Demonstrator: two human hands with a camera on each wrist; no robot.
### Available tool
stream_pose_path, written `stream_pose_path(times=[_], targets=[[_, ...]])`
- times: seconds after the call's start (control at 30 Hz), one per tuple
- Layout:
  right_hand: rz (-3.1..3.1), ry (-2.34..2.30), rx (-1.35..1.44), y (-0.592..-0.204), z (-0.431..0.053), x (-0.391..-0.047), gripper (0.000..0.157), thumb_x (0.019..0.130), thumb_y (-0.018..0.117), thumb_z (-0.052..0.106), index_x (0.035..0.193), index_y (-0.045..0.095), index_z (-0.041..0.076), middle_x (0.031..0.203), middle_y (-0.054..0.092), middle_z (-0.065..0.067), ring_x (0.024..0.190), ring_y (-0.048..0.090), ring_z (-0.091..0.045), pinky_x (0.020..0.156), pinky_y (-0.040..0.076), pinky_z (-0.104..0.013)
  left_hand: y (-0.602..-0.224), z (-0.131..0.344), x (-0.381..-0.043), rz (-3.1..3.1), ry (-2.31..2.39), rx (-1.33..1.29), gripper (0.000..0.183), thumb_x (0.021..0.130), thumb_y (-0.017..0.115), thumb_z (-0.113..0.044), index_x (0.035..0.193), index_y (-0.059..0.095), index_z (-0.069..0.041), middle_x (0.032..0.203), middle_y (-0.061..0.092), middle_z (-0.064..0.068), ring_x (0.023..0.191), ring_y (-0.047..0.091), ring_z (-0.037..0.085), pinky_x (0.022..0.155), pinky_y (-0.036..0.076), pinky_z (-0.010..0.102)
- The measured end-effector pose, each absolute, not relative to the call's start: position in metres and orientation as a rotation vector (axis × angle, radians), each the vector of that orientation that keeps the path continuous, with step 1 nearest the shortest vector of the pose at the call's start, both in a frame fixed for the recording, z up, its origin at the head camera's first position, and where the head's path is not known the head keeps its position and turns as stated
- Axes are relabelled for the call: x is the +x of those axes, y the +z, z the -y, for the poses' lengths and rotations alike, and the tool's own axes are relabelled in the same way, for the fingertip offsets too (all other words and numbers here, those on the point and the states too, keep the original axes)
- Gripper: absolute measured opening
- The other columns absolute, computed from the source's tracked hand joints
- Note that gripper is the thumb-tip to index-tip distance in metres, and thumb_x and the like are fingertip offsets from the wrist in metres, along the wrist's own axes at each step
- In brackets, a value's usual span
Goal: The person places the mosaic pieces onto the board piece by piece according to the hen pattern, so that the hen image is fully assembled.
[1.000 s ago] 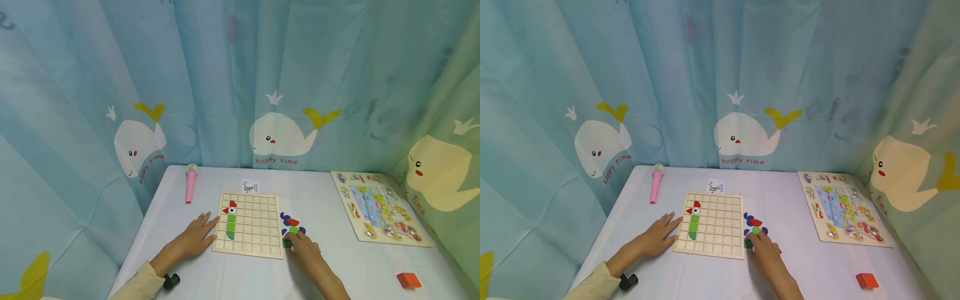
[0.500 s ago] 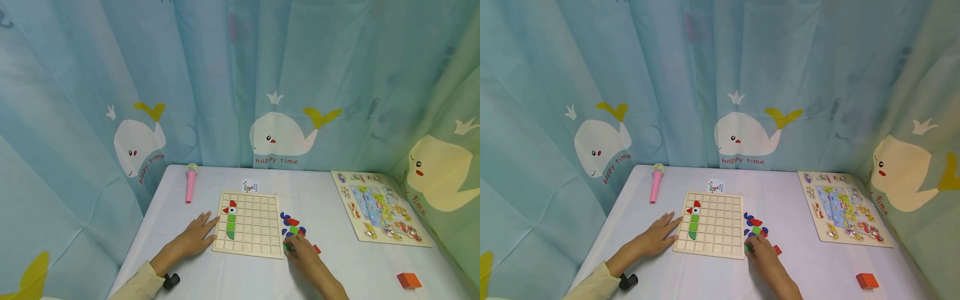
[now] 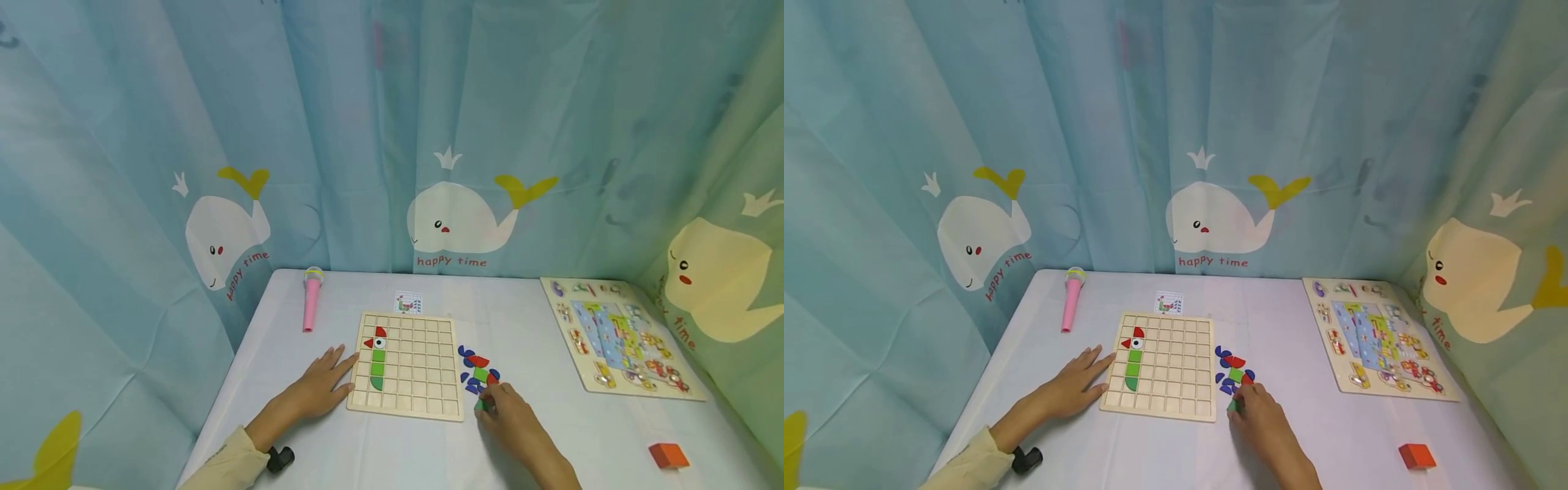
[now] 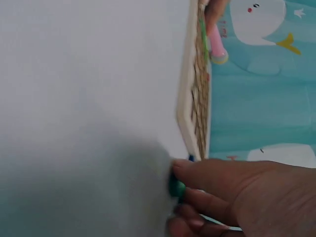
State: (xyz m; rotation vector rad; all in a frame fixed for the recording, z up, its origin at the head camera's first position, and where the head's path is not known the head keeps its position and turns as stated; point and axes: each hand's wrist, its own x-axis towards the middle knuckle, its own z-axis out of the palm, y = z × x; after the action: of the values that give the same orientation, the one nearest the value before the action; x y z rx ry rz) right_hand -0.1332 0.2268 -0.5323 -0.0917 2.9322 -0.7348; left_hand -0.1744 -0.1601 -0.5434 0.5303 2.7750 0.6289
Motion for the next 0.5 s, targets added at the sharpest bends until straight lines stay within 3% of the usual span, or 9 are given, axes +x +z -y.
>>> stream_pose_path(times=[0.17,0.5], targets=[[-3.011,-0.698,-0.09,-0.53,-0.233,-0.139,0.033,0.09,0.084,0.018,0.114,0.069,0.001,0.105,0.063,-0.011,0.09,0.061,-0.025,0.086,0.056,-0.051,-0.542,0.16,-0.174,-2.777,0.629,0.525,0.062,0.109,0.058,-0.037,0.165,0.039,-0.018,0.173,0.026,0.019,0.161,0.02,0.042,0.128,0.022,0.062],[-3.228,-0.551,-0.199,-0.542,-0.233,-0.165,0.033,0.089,0.084,0.009,0.117,0.069,-0.002,0.108,0.065,-0.022,0.092,0.063,-0.036,0.08,0.056,-0.056,-0.543,0.16,-0.176,-2.769,0.626,0.529,0.063,0.109,0.057,-0.039,0.166,0.038,-0.02,0.174,0.025,0.017,0.162,0.019,0.041,0.128,0.022,0.062]])
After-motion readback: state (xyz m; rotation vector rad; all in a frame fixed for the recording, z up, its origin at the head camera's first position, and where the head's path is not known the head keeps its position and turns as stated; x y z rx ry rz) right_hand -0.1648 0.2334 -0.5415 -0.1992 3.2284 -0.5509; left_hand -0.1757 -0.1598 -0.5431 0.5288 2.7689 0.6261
